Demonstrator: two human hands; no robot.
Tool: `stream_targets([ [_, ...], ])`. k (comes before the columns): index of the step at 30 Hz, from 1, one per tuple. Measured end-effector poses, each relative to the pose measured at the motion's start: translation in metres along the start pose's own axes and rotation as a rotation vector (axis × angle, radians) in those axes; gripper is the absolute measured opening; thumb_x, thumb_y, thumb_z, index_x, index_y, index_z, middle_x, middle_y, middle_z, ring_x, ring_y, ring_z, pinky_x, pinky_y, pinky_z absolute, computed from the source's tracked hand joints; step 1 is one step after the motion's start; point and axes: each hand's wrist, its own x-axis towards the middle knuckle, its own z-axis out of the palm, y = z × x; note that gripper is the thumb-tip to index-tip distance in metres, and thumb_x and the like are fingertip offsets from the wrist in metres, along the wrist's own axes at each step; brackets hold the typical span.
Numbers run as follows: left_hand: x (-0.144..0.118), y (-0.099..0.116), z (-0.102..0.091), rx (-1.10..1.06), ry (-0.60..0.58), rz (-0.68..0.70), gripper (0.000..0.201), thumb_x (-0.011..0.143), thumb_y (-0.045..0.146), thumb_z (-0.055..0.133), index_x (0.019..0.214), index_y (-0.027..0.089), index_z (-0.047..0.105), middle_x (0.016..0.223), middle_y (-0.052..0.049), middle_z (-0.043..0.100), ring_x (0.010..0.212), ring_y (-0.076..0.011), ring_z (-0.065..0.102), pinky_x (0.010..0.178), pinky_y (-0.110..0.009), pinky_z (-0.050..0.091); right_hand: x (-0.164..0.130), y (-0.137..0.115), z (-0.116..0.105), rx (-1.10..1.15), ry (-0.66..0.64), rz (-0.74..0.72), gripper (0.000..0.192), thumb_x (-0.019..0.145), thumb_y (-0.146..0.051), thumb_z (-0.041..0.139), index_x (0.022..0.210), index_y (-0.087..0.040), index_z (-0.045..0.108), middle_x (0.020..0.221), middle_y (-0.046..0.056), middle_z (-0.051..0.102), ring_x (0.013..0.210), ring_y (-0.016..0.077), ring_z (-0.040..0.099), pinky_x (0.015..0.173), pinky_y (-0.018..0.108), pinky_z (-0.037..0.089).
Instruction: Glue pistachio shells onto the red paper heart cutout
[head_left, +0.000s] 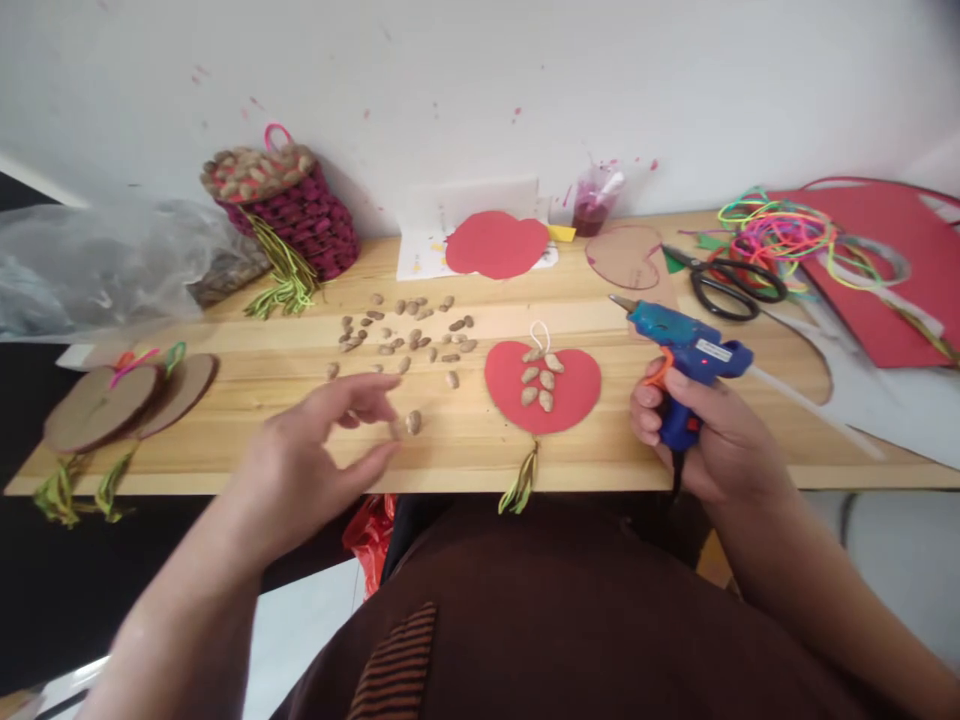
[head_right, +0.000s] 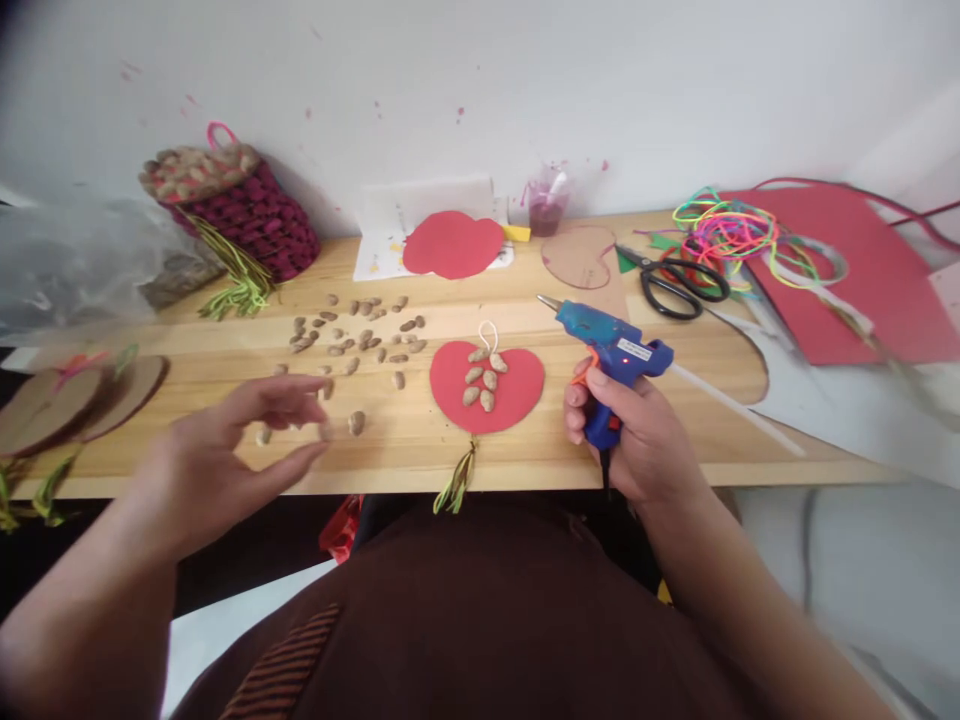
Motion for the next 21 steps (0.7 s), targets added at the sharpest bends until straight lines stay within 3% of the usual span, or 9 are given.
stream_targets([
  [4, 0.035, 0.058, 0.041, -0.074, -0.059, 0.235, 0.049, 0.086, 0.012, 0.063, 0.133, 0.022, 0.053, 0.102, -0.002, 0.071, 0.093, -0.0169, 0.067, 0.091, -0.033, 0.054, -0.001, 0.0, 0.0, 0.015, -0.006, 0.003, 0.023, 0.071, -0.029, 0.082, 0.085, -0.018, 0.067, 0.065, -0.001, 0.062, 0.052, 0.0104, 0.055, 0.042, 0.018, 0.043],
  [7, 0.055, 0.081, 0.07, -0.091, -0.075, 0.325, 0.05, 0.085, 0.006, 0.062, 0.132, 0.02, 0.052, 0.106, -0.004, 0.071, 0.098, -0.0187, 0.065, 0.093, -0.035, 0.053, -0.002, -0.001, 0.002, 0.02, -0.015, 0.001, 0.021, 0.072, -0.028, 0.081, 0.085, -0.019, 0.067, 0.065, -0.001, 0.062, 0.052, 0.0106, 0.056, 0.042, 0.019, 0.043],
  [12, 0.064, 0.088, 0.091, -0.052, -0.088, 0.338, 0.045, 0.087, 0.003, 0.057, 0.129, 0.018, 0.051, 0.101, -0.005, 0.071, 0.095, -0.0208, 0.066, 0.091, -0.04, 0.054, -0.004, -0.002, 0.001, 0.028, -0.026, 0.015, 0.022, 0.072, -0.03, 0.082, 0.084, -0.019, 0.067, 0.065, -0.001, 0.062, 0.052, 0.0105, 0.055, 0.043, 0.02, 0.043],
  [21, 0.065, 0.089, 0.093, -0.01, -0.129, 0.327, 0.043, 0.087, 0.005, 0.058, 0.129, 0.017, 0.051, 0.1, -0.006, 0.07, 0.095, -0.0223, 0.065, 0.092, -0.042, 0.053, -0.004, 0.0, -0.004, 0.063, -0.05, 0.027, 0.018, 0.075, -0.03, 0.08, 0.085, -0.02, 0.069, 0.066, -0.002, 0.062, 0.052, 0.0105, 0.056, 0.043, 0.019, 0.045],
])
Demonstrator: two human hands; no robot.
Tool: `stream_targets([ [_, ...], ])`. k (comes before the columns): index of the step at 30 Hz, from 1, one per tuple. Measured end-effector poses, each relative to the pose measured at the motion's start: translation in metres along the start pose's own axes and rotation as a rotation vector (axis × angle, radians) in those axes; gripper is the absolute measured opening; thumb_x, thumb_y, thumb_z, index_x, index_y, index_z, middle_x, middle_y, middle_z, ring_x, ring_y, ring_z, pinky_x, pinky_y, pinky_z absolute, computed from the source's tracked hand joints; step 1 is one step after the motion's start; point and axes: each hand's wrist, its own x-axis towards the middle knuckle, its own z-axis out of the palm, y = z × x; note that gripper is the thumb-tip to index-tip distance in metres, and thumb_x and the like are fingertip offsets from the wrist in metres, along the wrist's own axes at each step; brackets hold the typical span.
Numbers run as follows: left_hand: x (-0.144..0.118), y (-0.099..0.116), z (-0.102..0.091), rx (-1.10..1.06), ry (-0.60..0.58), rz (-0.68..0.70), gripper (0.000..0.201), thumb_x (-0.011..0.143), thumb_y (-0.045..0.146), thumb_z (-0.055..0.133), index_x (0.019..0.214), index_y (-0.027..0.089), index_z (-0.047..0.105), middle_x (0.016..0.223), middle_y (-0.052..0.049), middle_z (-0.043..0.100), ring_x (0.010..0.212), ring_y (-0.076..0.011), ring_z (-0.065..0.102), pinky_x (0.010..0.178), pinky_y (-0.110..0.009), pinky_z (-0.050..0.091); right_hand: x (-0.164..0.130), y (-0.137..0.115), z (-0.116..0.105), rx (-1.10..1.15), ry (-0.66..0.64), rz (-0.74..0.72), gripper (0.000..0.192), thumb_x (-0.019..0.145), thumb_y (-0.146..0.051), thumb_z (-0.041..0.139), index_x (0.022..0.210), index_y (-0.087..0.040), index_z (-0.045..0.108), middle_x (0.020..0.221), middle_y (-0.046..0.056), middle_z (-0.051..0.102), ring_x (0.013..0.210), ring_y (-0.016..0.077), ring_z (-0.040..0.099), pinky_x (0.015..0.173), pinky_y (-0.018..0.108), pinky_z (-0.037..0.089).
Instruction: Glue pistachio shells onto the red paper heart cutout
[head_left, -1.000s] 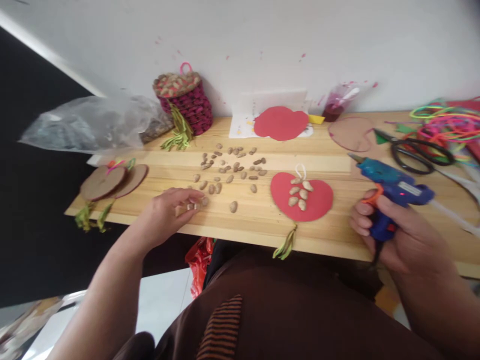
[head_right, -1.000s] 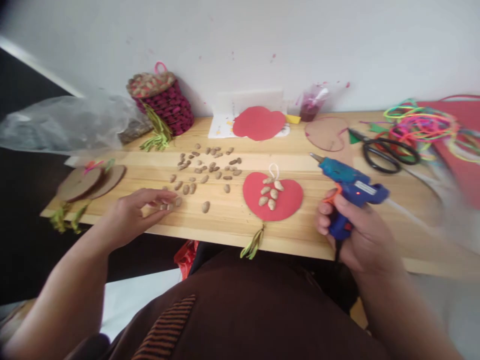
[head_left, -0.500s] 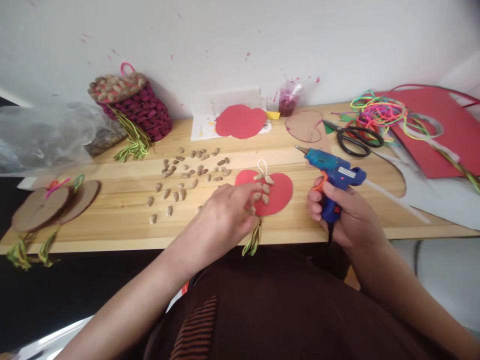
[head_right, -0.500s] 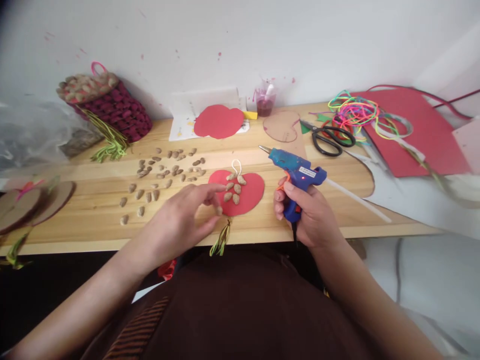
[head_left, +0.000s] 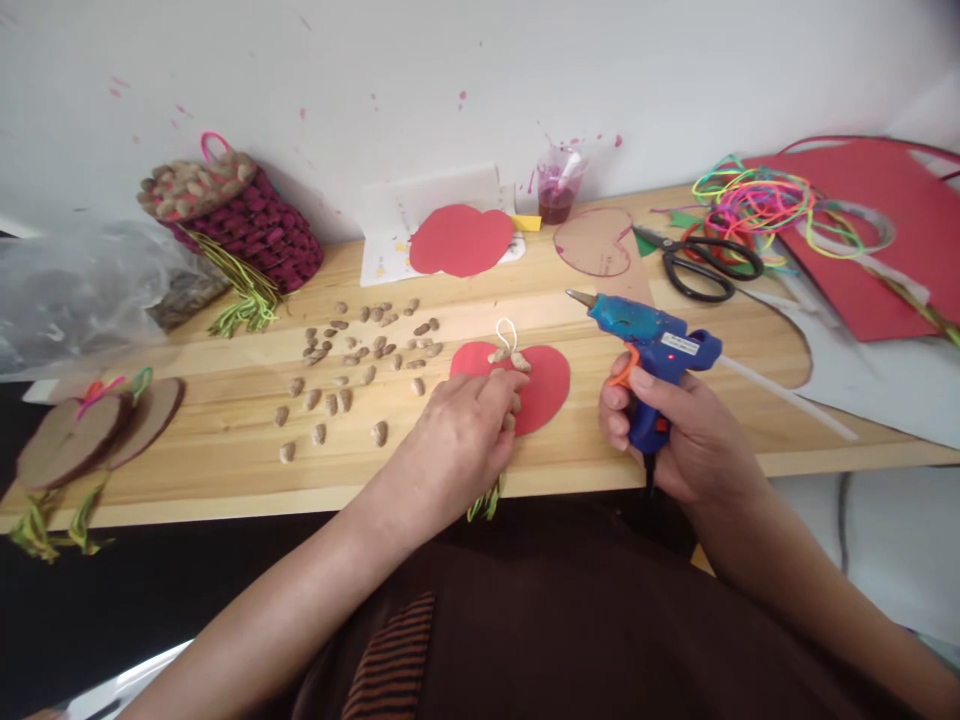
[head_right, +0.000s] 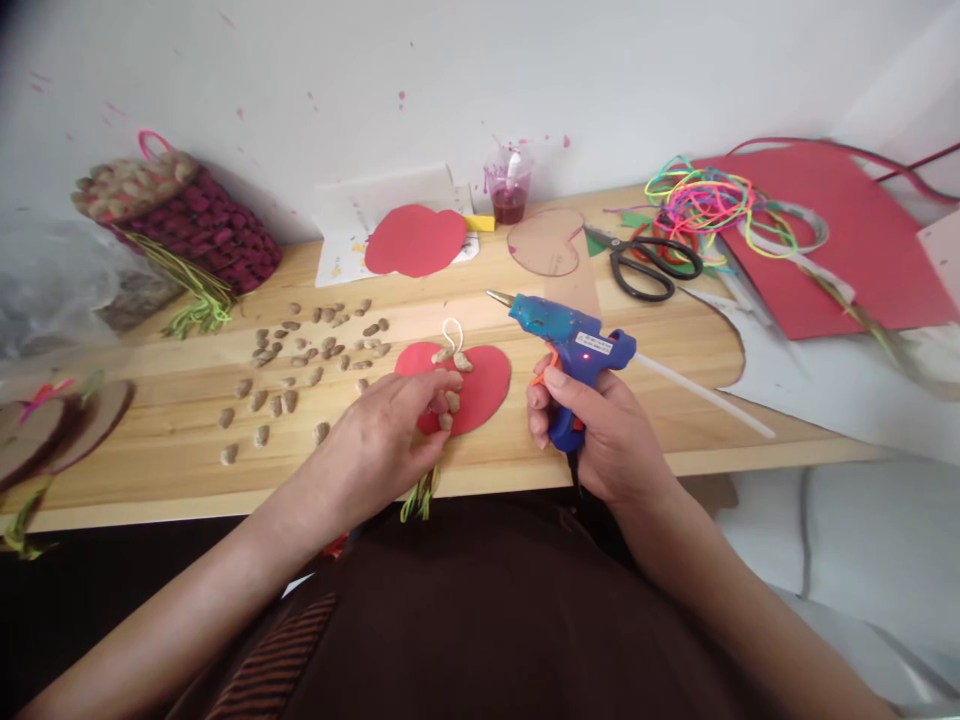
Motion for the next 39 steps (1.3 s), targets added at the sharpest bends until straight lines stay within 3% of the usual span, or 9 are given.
stream_targets([
  [13, -0.004, -0.002, -0.005, -0.07, -0.021, 0.026, 0.043, 0.089, 0.006, 0.06, 0.129, 0.02, 0.052, 0.105, -0.006, 0.071, 0.098, -0.0226, 0.066, 0.091, -0.041, 0.052, 0.002, -0.001, 0.001, -0.022, 0.034, -0.005, 0.021, 0.072, -0.03, 0.082, 0.085, -0.019, 0.068, 0.065, -0.001, 0.062, 0.051, 0.0108, 0.056, 0.042, 0.019, 0.044],
  [18, -0.016, -0.011, -0.026, -0.075, 0.054, 0.047, 0.036, 0.095, 0.013, 0.059, 0.131, 0.021, 0.056, 0.108, -0.006, 0.072, 0.101, -0.0193, 0.066, 0.091, -0.035, 0.053, 0.001, -0.001, 0.001, -0.048, 0.045, -0.012, 0.02, 0.073, -0.029, 0.081, 0.085, -0.02, 0.068, 0.066, -0.001, 0.062, 0.052, 0.0109, 0.055, 0.042, 0.019, 0.043],
  [20, -0.031, -0.025, -0.041, 0.002, 0.141, -0.009, 0.029, 0.096, 0.017, 0.06, 0.124, 0.022, 0.062, 0.099, -0.005, 0.072, 0.093, -0.0178, 0.068, 0.086, -0.033, 0.055, 0.001, -0.001, 0.001, -0.06, 0.06, -0.008, 0.023, 0.07, -0.03, 0.083, 0.084, -0.02, 0.069, 0.064, -0.001, 0.061, 0.051, 0.0111, 0.055, 0.041, 0.019, 0.043],
  [23, -0.064, -0.053, -0.068, 0.107, 0.221, -0.206, 0.021, 0.096, 0.02, 0.058, 0.114, 0.022, 0.068, 0.098, -0.005, 0.073, 0.089, -0.0184, 0.07, 0.086, -0.033, 0.056, 0.003, -0.001, 0.001, -0.093, 0.087, 0.008, 0.026, 0.066, -0.031, 0.085, 0.081, -0.02, 0.068, 0.063, -0.001, 0.059, 0.051, 0.0115, 0.054, 0.04, 0.019, 0.042],
  [28, -0.126, -0.09, -0.102, 0.205, 0.218, -0.535, 0.027, 0.091, 0.023, 0.059, 0.117, 0.02, 0.068, 0.098, -0.005, 0.075, 0.081, -0.0183, 0.07, 0.082, -0.033, 0.057, 0.008, -0.003, 0.003, -0.129, 0.148, 0.046, 0.033, 0.054, -0.034, 0.09, 0.074, -0.021, 0.067, 0.059, 0.0, 0.054, 0.047, 0.0123, 0.05, 0.036, 0.022, 0.037],
  [32, -0.146, -0.099, -0.107, 0.154, 0.189, -0.592, 0.034, 0.088, 0.026, 0.061, 0.121, 0.018, 0.066, 0.102, -0.006, 0.074, 0.082, -0.0174, 0.068, 0.081, -0.032, 0.056, 0.009, -0.002, 0.008, -0.15, 0.188, 0.022, 0.033, 0.051, -0.034, 0.09, 0.07, -0.022, 0.066, 0.057, 0.001, 0.051, 0.047, 0.0118, 0.046, 0.036, 0.022, 0.036],
  [39, -0.149, -0.105, -0.096, 0.051, 0.164, -0.575, 0.041, 0.088, 0.028, 0.062, 0.128, 0.02, 0.064, 0.102, -0.005, 0.073, 0.086, -0.0176, 0.069, 0.086, -0.033, 0.056, 0.012, 0.002, 0.007, -0.165, 0.215, 0.003, 0.039, 0.047, -0.035, 0.092, 0.071, -0.021, 0.063, 0.057, -0.001, 0.048, 0.049, 0.01, 0.042, 0.037, 0.018, 0.038],
])
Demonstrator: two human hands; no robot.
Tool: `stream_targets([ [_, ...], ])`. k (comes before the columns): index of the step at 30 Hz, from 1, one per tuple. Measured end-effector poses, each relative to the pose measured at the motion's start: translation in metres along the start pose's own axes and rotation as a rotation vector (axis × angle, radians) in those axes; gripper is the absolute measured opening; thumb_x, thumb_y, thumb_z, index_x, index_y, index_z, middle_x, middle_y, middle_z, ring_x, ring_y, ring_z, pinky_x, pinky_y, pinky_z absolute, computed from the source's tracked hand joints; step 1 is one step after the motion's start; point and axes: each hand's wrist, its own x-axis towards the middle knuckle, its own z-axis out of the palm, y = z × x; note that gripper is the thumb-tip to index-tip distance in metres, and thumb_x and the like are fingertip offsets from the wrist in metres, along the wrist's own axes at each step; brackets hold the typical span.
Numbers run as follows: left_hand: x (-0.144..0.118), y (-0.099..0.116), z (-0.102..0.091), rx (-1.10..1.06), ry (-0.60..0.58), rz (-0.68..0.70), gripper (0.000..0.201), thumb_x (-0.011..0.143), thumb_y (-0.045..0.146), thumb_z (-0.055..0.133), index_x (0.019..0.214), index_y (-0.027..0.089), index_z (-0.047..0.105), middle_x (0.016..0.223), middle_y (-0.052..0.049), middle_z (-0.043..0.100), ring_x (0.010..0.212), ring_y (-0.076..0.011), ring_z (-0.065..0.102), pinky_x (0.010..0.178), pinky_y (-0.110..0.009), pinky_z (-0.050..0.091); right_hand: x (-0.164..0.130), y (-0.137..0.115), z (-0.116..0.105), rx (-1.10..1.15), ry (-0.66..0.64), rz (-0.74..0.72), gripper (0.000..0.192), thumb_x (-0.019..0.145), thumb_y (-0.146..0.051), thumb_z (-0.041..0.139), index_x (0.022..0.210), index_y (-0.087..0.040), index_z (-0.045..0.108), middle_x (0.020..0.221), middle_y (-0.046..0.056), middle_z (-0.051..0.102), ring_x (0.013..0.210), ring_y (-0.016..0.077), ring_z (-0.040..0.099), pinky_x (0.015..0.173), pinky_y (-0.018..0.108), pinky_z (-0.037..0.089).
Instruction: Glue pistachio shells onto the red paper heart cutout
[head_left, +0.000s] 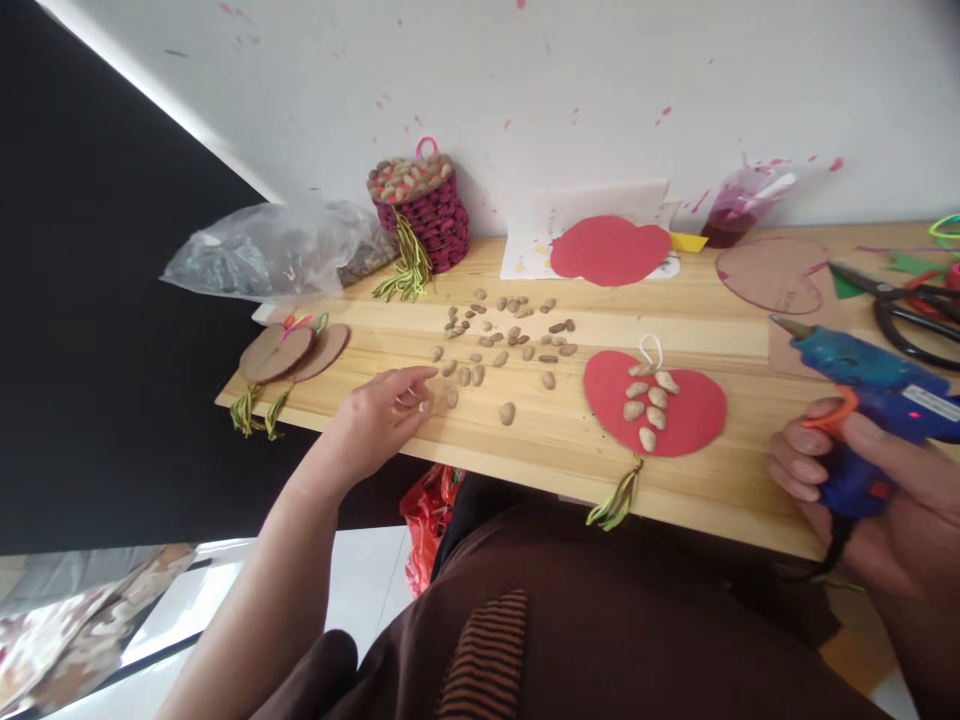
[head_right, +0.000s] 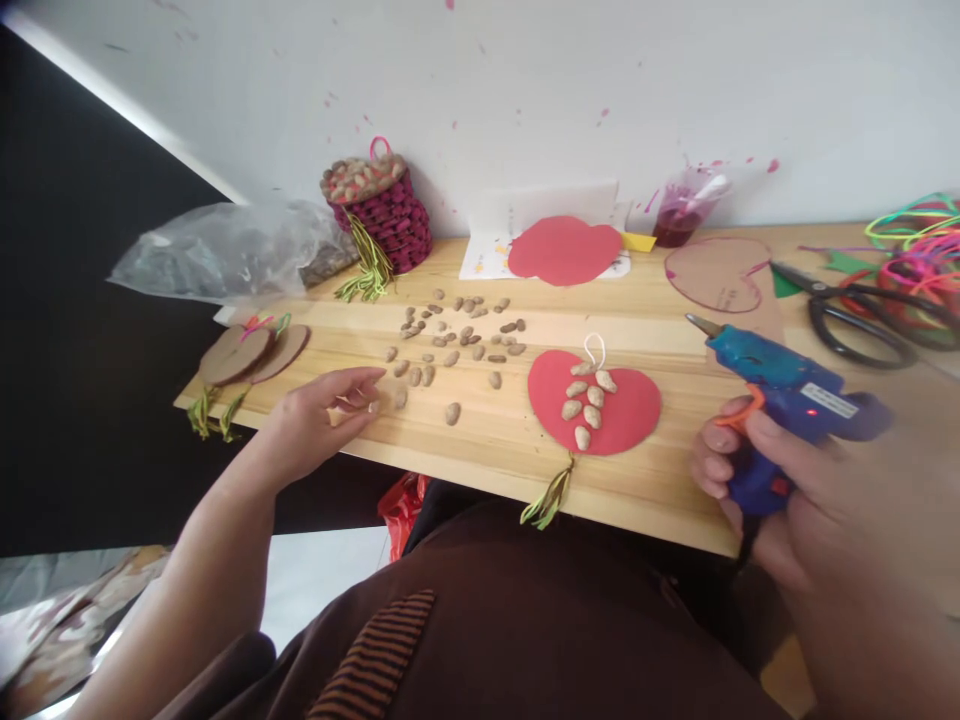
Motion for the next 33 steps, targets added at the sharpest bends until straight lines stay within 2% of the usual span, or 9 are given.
stream_targets([
  [3, 0.0, -0.001, 0.001, -0.047, -0.006, -0.02, 0.039, 0.089, 0.03, 0.061, 0.127, 0.019, 0.065, 0.099, -0.005, 0.073, 0.086, -0.0171, 0.068, 0.085, -0.032, 0.055, 0.0, 0.0, -0.001, 0.001, -0.008, 0.001, 0.037, 0.049, -0.034, 0.091, 0.072, -0.022, 0.065, 0.058, -0.001, 0.048, 0.05, 0.0104, 0.042, 0.038, 0.019, 0.038],
  [9, 0.001, 0.001, 0.001, -0.079, 0.0, -0.06, 0.038, 0.087, 0.029, 0.063, 0.124, 0.017, 0.067, 0.091, -0.002, 0.071, 0.075, -0.014, 0.065, 0.079, -0.03, 0.055, -0.003, -0.003, -0.001, -0.016, -0.011, 0.021, 0.025, 0.061, -0.034, 0.086, 0.071, -0.023, 0.067, 0.064, 0.002, 0.045, 0.051, 0.0122, 0.042, 0.038, 0.024, 0.031],
  [14, -0.002, 0.011, 0.002, -0.08, 0.03, 0.007, 0.04, 0.087, 0.023, 0.064, 0.126, 0.018, 0.065, 0.094, -0.002, 0.071, 0.078, -0.0133, 0.066, 0.08, -0.029, 0.055, -0.003, -0.003, -0.003, 0.002, -0.038, 0.024, 0.02, 0.067, -0.033, 0.084, 0.072, -0.023, 0.068, 0.065, 0.002, 0.047, 0.052, 0.0127, 0.045, 0.04, 0.027, 0.031],
  [16, 0.0, 0.024, 0.005, -0.113, 0.014, 0.075, 0.041, 0.087, 0.02, 0.064, 0.128, 0.02, 0.064, 0.096, -0.002, 0.07, 0.08, -0.0124, 0.065, 0.082, -0.028, 0.055, -0.004, -0.002, -0.004, 0.026, -0.051, 0.029, 0.02, 0.068, -0.033, 0.084, 0.075, -0.022, 0.069, 0.064, 0.002, 0.049, 0.052, 0.0125, 0.047, 0.04, 0.025, 0.033],
  [19, 0.009, 0.057, 0.017, -0.158, -0.033, 0.212, 0.044, 0.088, 0.014, 0.064, 0.131, 0.023, 0.062, 0.097, -0.001, 0.069, 0.082, -0.0113, 0.064, 0.083, -0.026, 0.054, -0.006, -0.002, -0.004, 0.059, -0.087, 0.019, 0.022, 0.066, -0.03, 0.085, 0.078, -0.021, 0.069, 0.064, 0.001, 0.055, 0.051, 0.0116, 0.05, 0.041, 0.023, 0.037],
  [23, 0.03, 0.113, 0.042, -0.184, -0.128, 0.42, 0.049, 0.087, 0.007, 0.061, 0.132, 0.025, 0.059, 0.095, 0.0, 0.068, 0.084, -0.0119, 0.063, 0.082, -0.026, 0.052, -0.008, -0.002, -0.003, 0.097, -0.128, -0.012, 0.023, 0.067, -0.029, 0.085, 0.081, -0.019, 0.069, 0.063, 0.0, 0.06, 0.051, 0.0113, 0.054, 0.042, 0.02, 0.04],
  [26, 0.043, 0.144, 0.062, -0.116, -0.211, 0.55, 0.052, 0.088, 0.005, 0.059, 0.136, 0.024, 0.055, 0.103, -0.003, 0.067, 0.091, -0.015, 0.064, 0.086, -0.029, 0.052, -0.01, -0.002, -0.005, 0.118, -0.153, -0.028, 0.023, 0.07, -0.028, 0.083, 0.083, -0.019, 0.068, 0.064, 0.0, 0.061, 0.051, 0.011, 0.055, 0.042, 0.019, 0.042],
  [29, 0.051, 0.157, 0.076, -0.041, -0.262, 0.608, 0.05, 0.09, 0.009, 0.058, 0.138, 0.022, 0.053, 0.102, -0.005, 0.065, 0.089, -0.0183, 0.064, 0.083, -0.033, 0.054, -0.01, -0.002, -0.006, 0.133, -0.171, -0.022, 0.024, 0.07, -0.029, 0.083, 0.085, -0.018, 0.068, 0.064, -0.001, 0.062, 0.051, 0.0106, 0.055, 0.041, 0.019, 0.042],
  [33, 0.057, 0.16, 0.086, 0.001, -0.299, 0.63, 0.046, 0.092, 0.009, 0.055, 0.136, 0.019, 0.052, 0.102, -0.007, 0.066, 0.092, -0.0208, 0.064, 0.084, -0.035, 0.055, -0.01, -0.001, -0.006, 0.149, -0.184, -0.013, 0.023, 0.071, -0.029, 0.083, 0.085, -0.018, 0.068, 0.065, -0.001, 0.062, 0.052, 0.0109, 0.056, 0.042, 0.019, 0.044],
])
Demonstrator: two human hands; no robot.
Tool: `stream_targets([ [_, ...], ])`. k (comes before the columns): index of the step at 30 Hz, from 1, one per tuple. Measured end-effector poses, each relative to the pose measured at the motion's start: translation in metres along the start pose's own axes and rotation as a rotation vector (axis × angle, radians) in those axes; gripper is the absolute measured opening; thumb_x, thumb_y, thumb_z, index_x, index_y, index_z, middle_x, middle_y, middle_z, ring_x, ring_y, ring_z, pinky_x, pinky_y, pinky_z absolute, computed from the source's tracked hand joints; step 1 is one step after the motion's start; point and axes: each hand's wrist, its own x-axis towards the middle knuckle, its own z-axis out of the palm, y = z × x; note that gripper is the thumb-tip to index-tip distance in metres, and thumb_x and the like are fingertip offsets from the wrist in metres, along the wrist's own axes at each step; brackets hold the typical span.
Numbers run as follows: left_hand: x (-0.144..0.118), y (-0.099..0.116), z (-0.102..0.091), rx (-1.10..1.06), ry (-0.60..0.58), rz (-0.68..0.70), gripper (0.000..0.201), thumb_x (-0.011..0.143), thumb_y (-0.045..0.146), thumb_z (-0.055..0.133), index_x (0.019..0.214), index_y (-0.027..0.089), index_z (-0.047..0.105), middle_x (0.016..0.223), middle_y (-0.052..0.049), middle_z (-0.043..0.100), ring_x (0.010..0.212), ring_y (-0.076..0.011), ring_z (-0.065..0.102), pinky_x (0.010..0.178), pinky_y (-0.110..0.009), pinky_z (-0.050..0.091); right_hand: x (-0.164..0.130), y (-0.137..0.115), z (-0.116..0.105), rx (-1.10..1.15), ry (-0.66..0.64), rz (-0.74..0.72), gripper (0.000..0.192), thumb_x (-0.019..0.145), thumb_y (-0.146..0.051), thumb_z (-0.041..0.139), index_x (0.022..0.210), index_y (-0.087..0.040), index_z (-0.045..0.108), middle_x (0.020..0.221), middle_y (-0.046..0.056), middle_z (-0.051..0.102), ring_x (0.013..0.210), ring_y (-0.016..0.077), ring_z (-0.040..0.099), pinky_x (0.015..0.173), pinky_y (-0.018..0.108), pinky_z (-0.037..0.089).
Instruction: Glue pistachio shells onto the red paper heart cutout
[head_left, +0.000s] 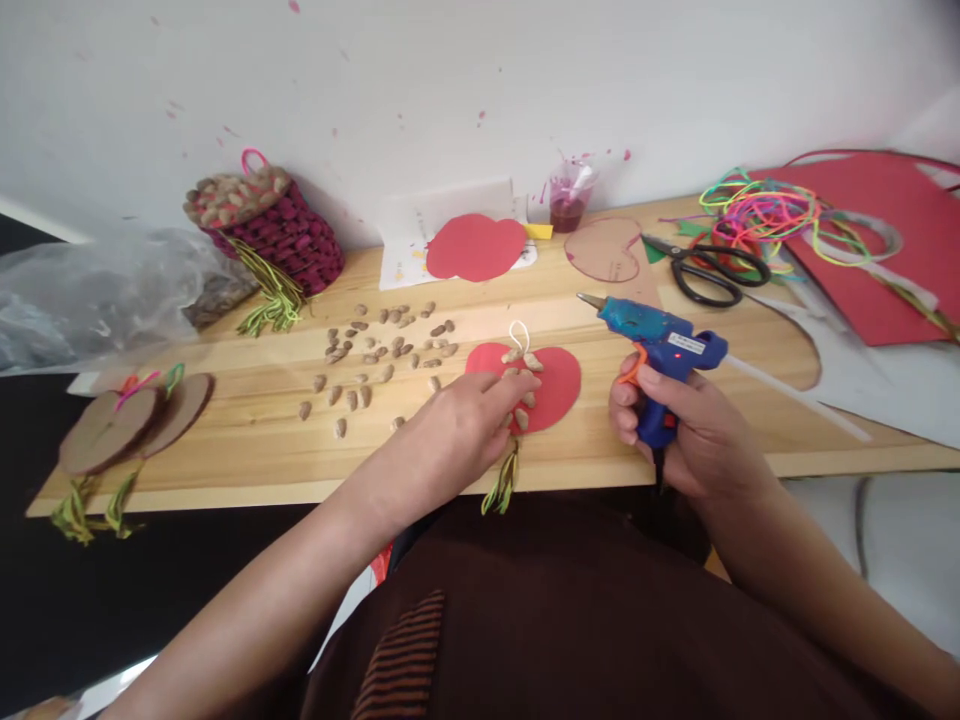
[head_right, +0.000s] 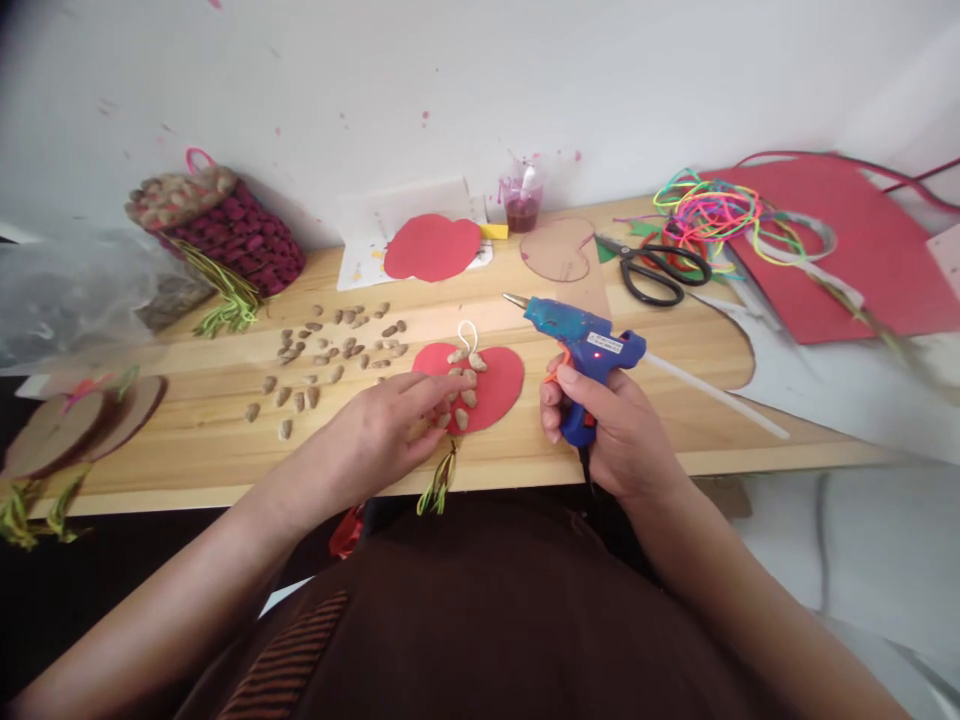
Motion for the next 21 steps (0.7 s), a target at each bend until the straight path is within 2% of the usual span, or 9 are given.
stream_targets([
  [5, 0.005, -0.002, 0.001, 0.006, -0.028, 0.005, 0.042, 0.092, 0.009, 0.054, 0.133, 0.021, 0.053, 0.115, -0.009, 0.067, 0.1, -0.0219, 0.066, 0.088, -0.037, 0.055, 0.0, 0.002, -0.001, 0.012, -0.008, 0.001, 0.022, 0.072, -0.029, 0.083, 0.084, -0.018, 0.068, 0.066, -0.001, 0.063, 0.051, 0.0106, 0.056, 0.042, 0.019, 0.044],
  [13, 0.002, -0.005, -0.002, -0.021, -0.031, -0.01, 0.044, 0.093, 0.01, 0.058, 0.135, 0.022, 0.052, 0.117, -0.009, 0.067, 0.106, -0.0222, 0.066, 0.092, -0.036, 0.055, -0.001, -0.001, 0.0, 0.017, -0.002, 0.019, 0.02, 0.073, -0.029, 0.082, 0.084, -0.019, 0.068, 0.066, -0.001, 0.062, 0.053, 0.0103, 0.055, 0.043, 0.02, 0.044],
  [21, -0.005, -0.006, 0.0, -0.171, 0.024, -0.022, 0.037, 0.093, 0.007, 0.059, 0.127, 0.022, 0.059, 0.105, -0.004, 0.07, 0.091, -0.0157, 0.068, 0.088, -0.03, 0.054, -0.001, -0.002, 0.001, -0.02, 0.009, 0.015, 0.023, 0.07, -0.031, 0.082, 0.084, -0.02, 0.067, 0.066, -0.001, 0.061, 0.051, 0.0104, 0.054, 0.042, 0.021, 0.042],
])
